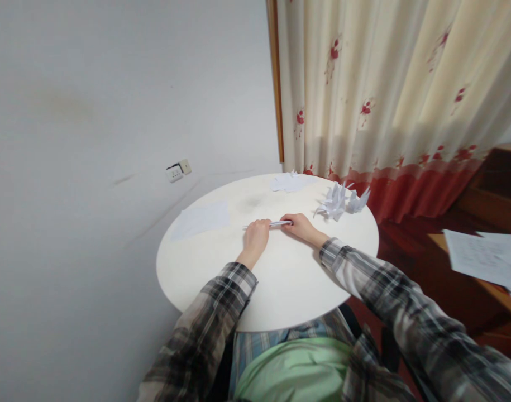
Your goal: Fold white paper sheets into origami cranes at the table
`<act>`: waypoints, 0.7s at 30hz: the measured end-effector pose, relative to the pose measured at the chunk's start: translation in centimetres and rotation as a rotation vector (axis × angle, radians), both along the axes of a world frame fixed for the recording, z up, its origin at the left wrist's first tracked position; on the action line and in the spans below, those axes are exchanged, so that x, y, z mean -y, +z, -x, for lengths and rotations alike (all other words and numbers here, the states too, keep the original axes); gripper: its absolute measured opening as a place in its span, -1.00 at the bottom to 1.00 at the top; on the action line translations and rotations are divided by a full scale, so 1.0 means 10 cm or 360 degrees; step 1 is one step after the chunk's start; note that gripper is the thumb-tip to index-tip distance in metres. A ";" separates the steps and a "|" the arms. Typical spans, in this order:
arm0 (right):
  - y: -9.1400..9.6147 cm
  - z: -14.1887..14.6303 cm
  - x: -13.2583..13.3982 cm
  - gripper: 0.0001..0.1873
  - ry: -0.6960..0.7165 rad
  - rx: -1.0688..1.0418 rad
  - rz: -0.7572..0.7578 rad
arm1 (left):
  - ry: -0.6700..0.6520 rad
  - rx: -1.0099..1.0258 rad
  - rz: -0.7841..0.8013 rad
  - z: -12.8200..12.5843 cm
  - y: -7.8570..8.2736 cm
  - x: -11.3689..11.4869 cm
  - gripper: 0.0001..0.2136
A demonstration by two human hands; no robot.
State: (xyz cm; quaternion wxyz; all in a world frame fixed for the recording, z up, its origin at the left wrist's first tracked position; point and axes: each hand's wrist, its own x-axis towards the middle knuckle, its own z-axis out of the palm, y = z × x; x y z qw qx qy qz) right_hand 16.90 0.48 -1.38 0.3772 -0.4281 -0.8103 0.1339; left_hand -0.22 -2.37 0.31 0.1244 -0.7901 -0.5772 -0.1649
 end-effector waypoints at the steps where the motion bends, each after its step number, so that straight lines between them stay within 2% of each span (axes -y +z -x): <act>1: 0.01 -0.01 0.00 -0.84 -0.0087 -0.0002 -0.0016 | 0.0013 0.0000 -0.0001 -0.01 0.01 0.01 -0.76; 4: 0.02 -0.04 -0.01 -0.81 -0.0299 -0.0101 -0.0057 | 0.0023 0.0057 -0.0031 -0.02 0.01 0.02 -0.77; 6: 0.02 -0.05 -0.01 -0.72 -0.0399 -0.0212 -0.0073 | -0.0009 0.0173 -0.0091 -0.01 0.01 0.02 -0.77; 9: 0.02 -0.05 -0.02 -0.54 -0.0454 -0.0345 -0.0042 | -0.0010 0.0497 -0.0167 0.02 -0.01 0.00 -0.75; 11: 0.02 -0.03 -0.02 -0.49 -0.0424 -0.0394 -0.0014 | 0.0016 0.0788 -0.0131 0.03 -0.03 -0.02 -0.73; 13: 0.03 -0.01 0.00 -0.52 -0.0311 -0.0405 0.0036 | -0.0075 0.1121 0.0022 0.04 -0.05 -0.05 -0.73; 15: 0.03 0.01 0.02 -0.58 -0.0072 -0.0370 0.0137 | -0.0188 0.1388 0.0192 0.04 -0.07 -0.07 -0.75; 18: 0.02 0.03 0.05 -0.62 0.0326 -0.0264 0.0271 | -0.0358 0.1591 0.0459 0.00 -0.09 -0.08 -0.75; 21: 0.01 0.03 0.05 -0.57 0.0441 -0.0257 0.0337 | -0.0477 0.1744 0.0694 -0.05 -0.08 -0.06 -0.75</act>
